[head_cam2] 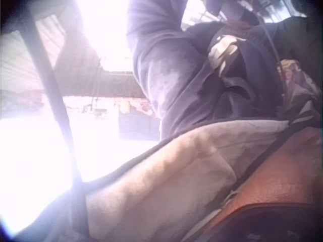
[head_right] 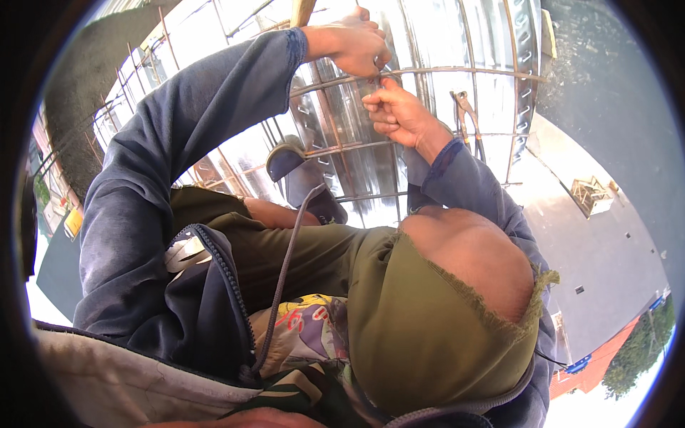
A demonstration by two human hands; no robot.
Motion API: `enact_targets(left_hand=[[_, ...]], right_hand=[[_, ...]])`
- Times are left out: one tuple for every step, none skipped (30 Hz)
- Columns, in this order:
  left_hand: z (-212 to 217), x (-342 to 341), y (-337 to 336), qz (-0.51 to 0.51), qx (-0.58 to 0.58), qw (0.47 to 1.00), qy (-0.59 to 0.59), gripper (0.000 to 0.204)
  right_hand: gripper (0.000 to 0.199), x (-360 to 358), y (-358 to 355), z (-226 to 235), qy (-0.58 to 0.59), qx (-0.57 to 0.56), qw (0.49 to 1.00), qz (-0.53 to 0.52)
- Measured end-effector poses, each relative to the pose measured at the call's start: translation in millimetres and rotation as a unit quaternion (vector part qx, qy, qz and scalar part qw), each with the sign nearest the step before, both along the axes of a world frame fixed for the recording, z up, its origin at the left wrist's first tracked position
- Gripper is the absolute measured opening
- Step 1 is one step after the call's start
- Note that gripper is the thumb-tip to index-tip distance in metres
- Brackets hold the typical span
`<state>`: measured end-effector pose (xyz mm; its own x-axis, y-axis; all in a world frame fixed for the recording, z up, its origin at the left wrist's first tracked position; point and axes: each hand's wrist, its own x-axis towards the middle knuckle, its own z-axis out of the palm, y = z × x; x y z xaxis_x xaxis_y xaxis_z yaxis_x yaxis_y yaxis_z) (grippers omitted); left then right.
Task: The person is assembling a cylindrical rebar cage on a rooftop. They use pliers to twist and secure wire ties around the intersections of the vertical and horizontal steel bars. Another worker is visible nearby.
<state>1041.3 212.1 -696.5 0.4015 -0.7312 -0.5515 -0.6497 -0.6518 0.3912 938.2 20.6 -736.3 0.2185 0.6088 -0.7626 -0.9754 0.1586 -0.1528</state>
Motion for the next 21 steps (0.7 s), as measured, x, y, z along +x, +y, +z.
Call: enact_targets(left_hand=[[2.0,1.1,-0.5,-0.003,0.007,1.000,0.007,0.028],[3.2,2.0,-0.2,-0.003,0.016,1.000,0.012,0.028],[2.9,1.8,0.1,-0.004,0.017,1.000,0.009,0.028],[2.7,1.3,0.4,-0.004,0.018,1.000,0.006,0.028],[0.4,1.6,0.3,-0.005,0.017,1.000,0.002,0.028],[-2.0,1.8,1.0,0.000,0.013,1.000,0.002,0.028],[-4.4,1.7,2.5,0.005,0.009,1.000,0.002,0.028],[-5.5,1.4,2.9,0.009,0.006,1.000,0.001,0.028],[-6.7,1.3,2.9,0.007,-0.001,1.000,-0.005,0.028],[-7.9,1.3,2.8,0.005,-0.008,1.000,-0.012,0.028],[-7.6,0.9,3.4,0.004,-0.013,1.000,-0.018,0.028],[-7.3,0.6,2.8,0.005,-0.002,1.000,-0.011,0.028],[-6.9,0.4,1.4,0.005,0.009,1.000,-0.003,0.028],[-7.0,1.4,1.9,0.006,0.022,1.000,0.002,0.028],[-9.0,1.5,3.4,0.009,0.013,1.000,0.003,0.028],[-11.9,1.0,4.9,0.012,0.005,1.000,0.004,0.029],[-11.6,1.1,4.3,0.013,-0.007,1.000,0.007,0.030],[-11.1,1.4,3.5,0.011,0.002,1.000,0.012,0.031],[-10.5,0.5,2.5,0.008,0.011,1.000,0.018,0.033],[-7.7,2.6,0.3,0.004,0.019,1.000,0.020,0.035],[-7.7,1.5,1.1,0.007,0.002,1.000,0.010,0.036]], right_hand=[[0.044,-1.3,-0.4,-0.4,-0.004,-0.004,1.000,-0.001],[0.040,-0.5,1.0,2.0,-0.008,-0.007,1.000,0.000],[0.035,0.0,2.4,4.7,-0.013,-0.009,1.000,0.002],[0.033,-0.9,4.3,8.8,-0.013,-0.020,1.000,0.000],[0.031,-1.8,5.9,14.1,-0.014,-0.033,0.999,-0.002],[0.029,-2.1,7.5,16.8,-0.014,-0.045,0.999,-0.003],[0.028,-3.7,8.3,13.5,-0.014,-0.060,0.998,-0.024],[0.027,-7.8,9.2,9.3,-0.014,-0.075,0.996,-0.046],[0.026,-11.0,10.2,6.3,-0.014,-0.090,0.994,-0.068],[0.026,-14.1,11.2,4.0,-0.019,-0.104,0.991,-0.078],[0.026,-16.7,15.2,5.2,-0.024,-0.117,0.989,-0.086],[0.026,-18.9,18.5,5.4,-0.028,-0.130,0.987,-0.095],[0.027,-21.4,20.8,3.6,-0.036,-0.144,0.984,-0.095],[0.027,-22.8,23.6,1.0,-0.046,-0.155,0.982,-0.096],[0.028,-22.9,25.5,-0.5,-0.055,-0.166,0.980,-0.096],[0.028,-22.0,26.0,-0.9,-0.069,-0.179,0.976,-0.100],[0.029,-21.8,24.2,-0.5,-0.081,-0.195,0.972,-0.106],[0.030,-21.9,22.5,0.1,-0.094,-0.212,0.966,-0.112],[0.032,-22.5,21.4,0.8,-0.094,-0.207,0.968,-0.107],[0.033,-21.0,19.8,2.7,-0.096,-0.204,0.969,-0.104],[0.035,-20.1,18.3,4.5,-0.098,-0.201,0.969,-0.101]])
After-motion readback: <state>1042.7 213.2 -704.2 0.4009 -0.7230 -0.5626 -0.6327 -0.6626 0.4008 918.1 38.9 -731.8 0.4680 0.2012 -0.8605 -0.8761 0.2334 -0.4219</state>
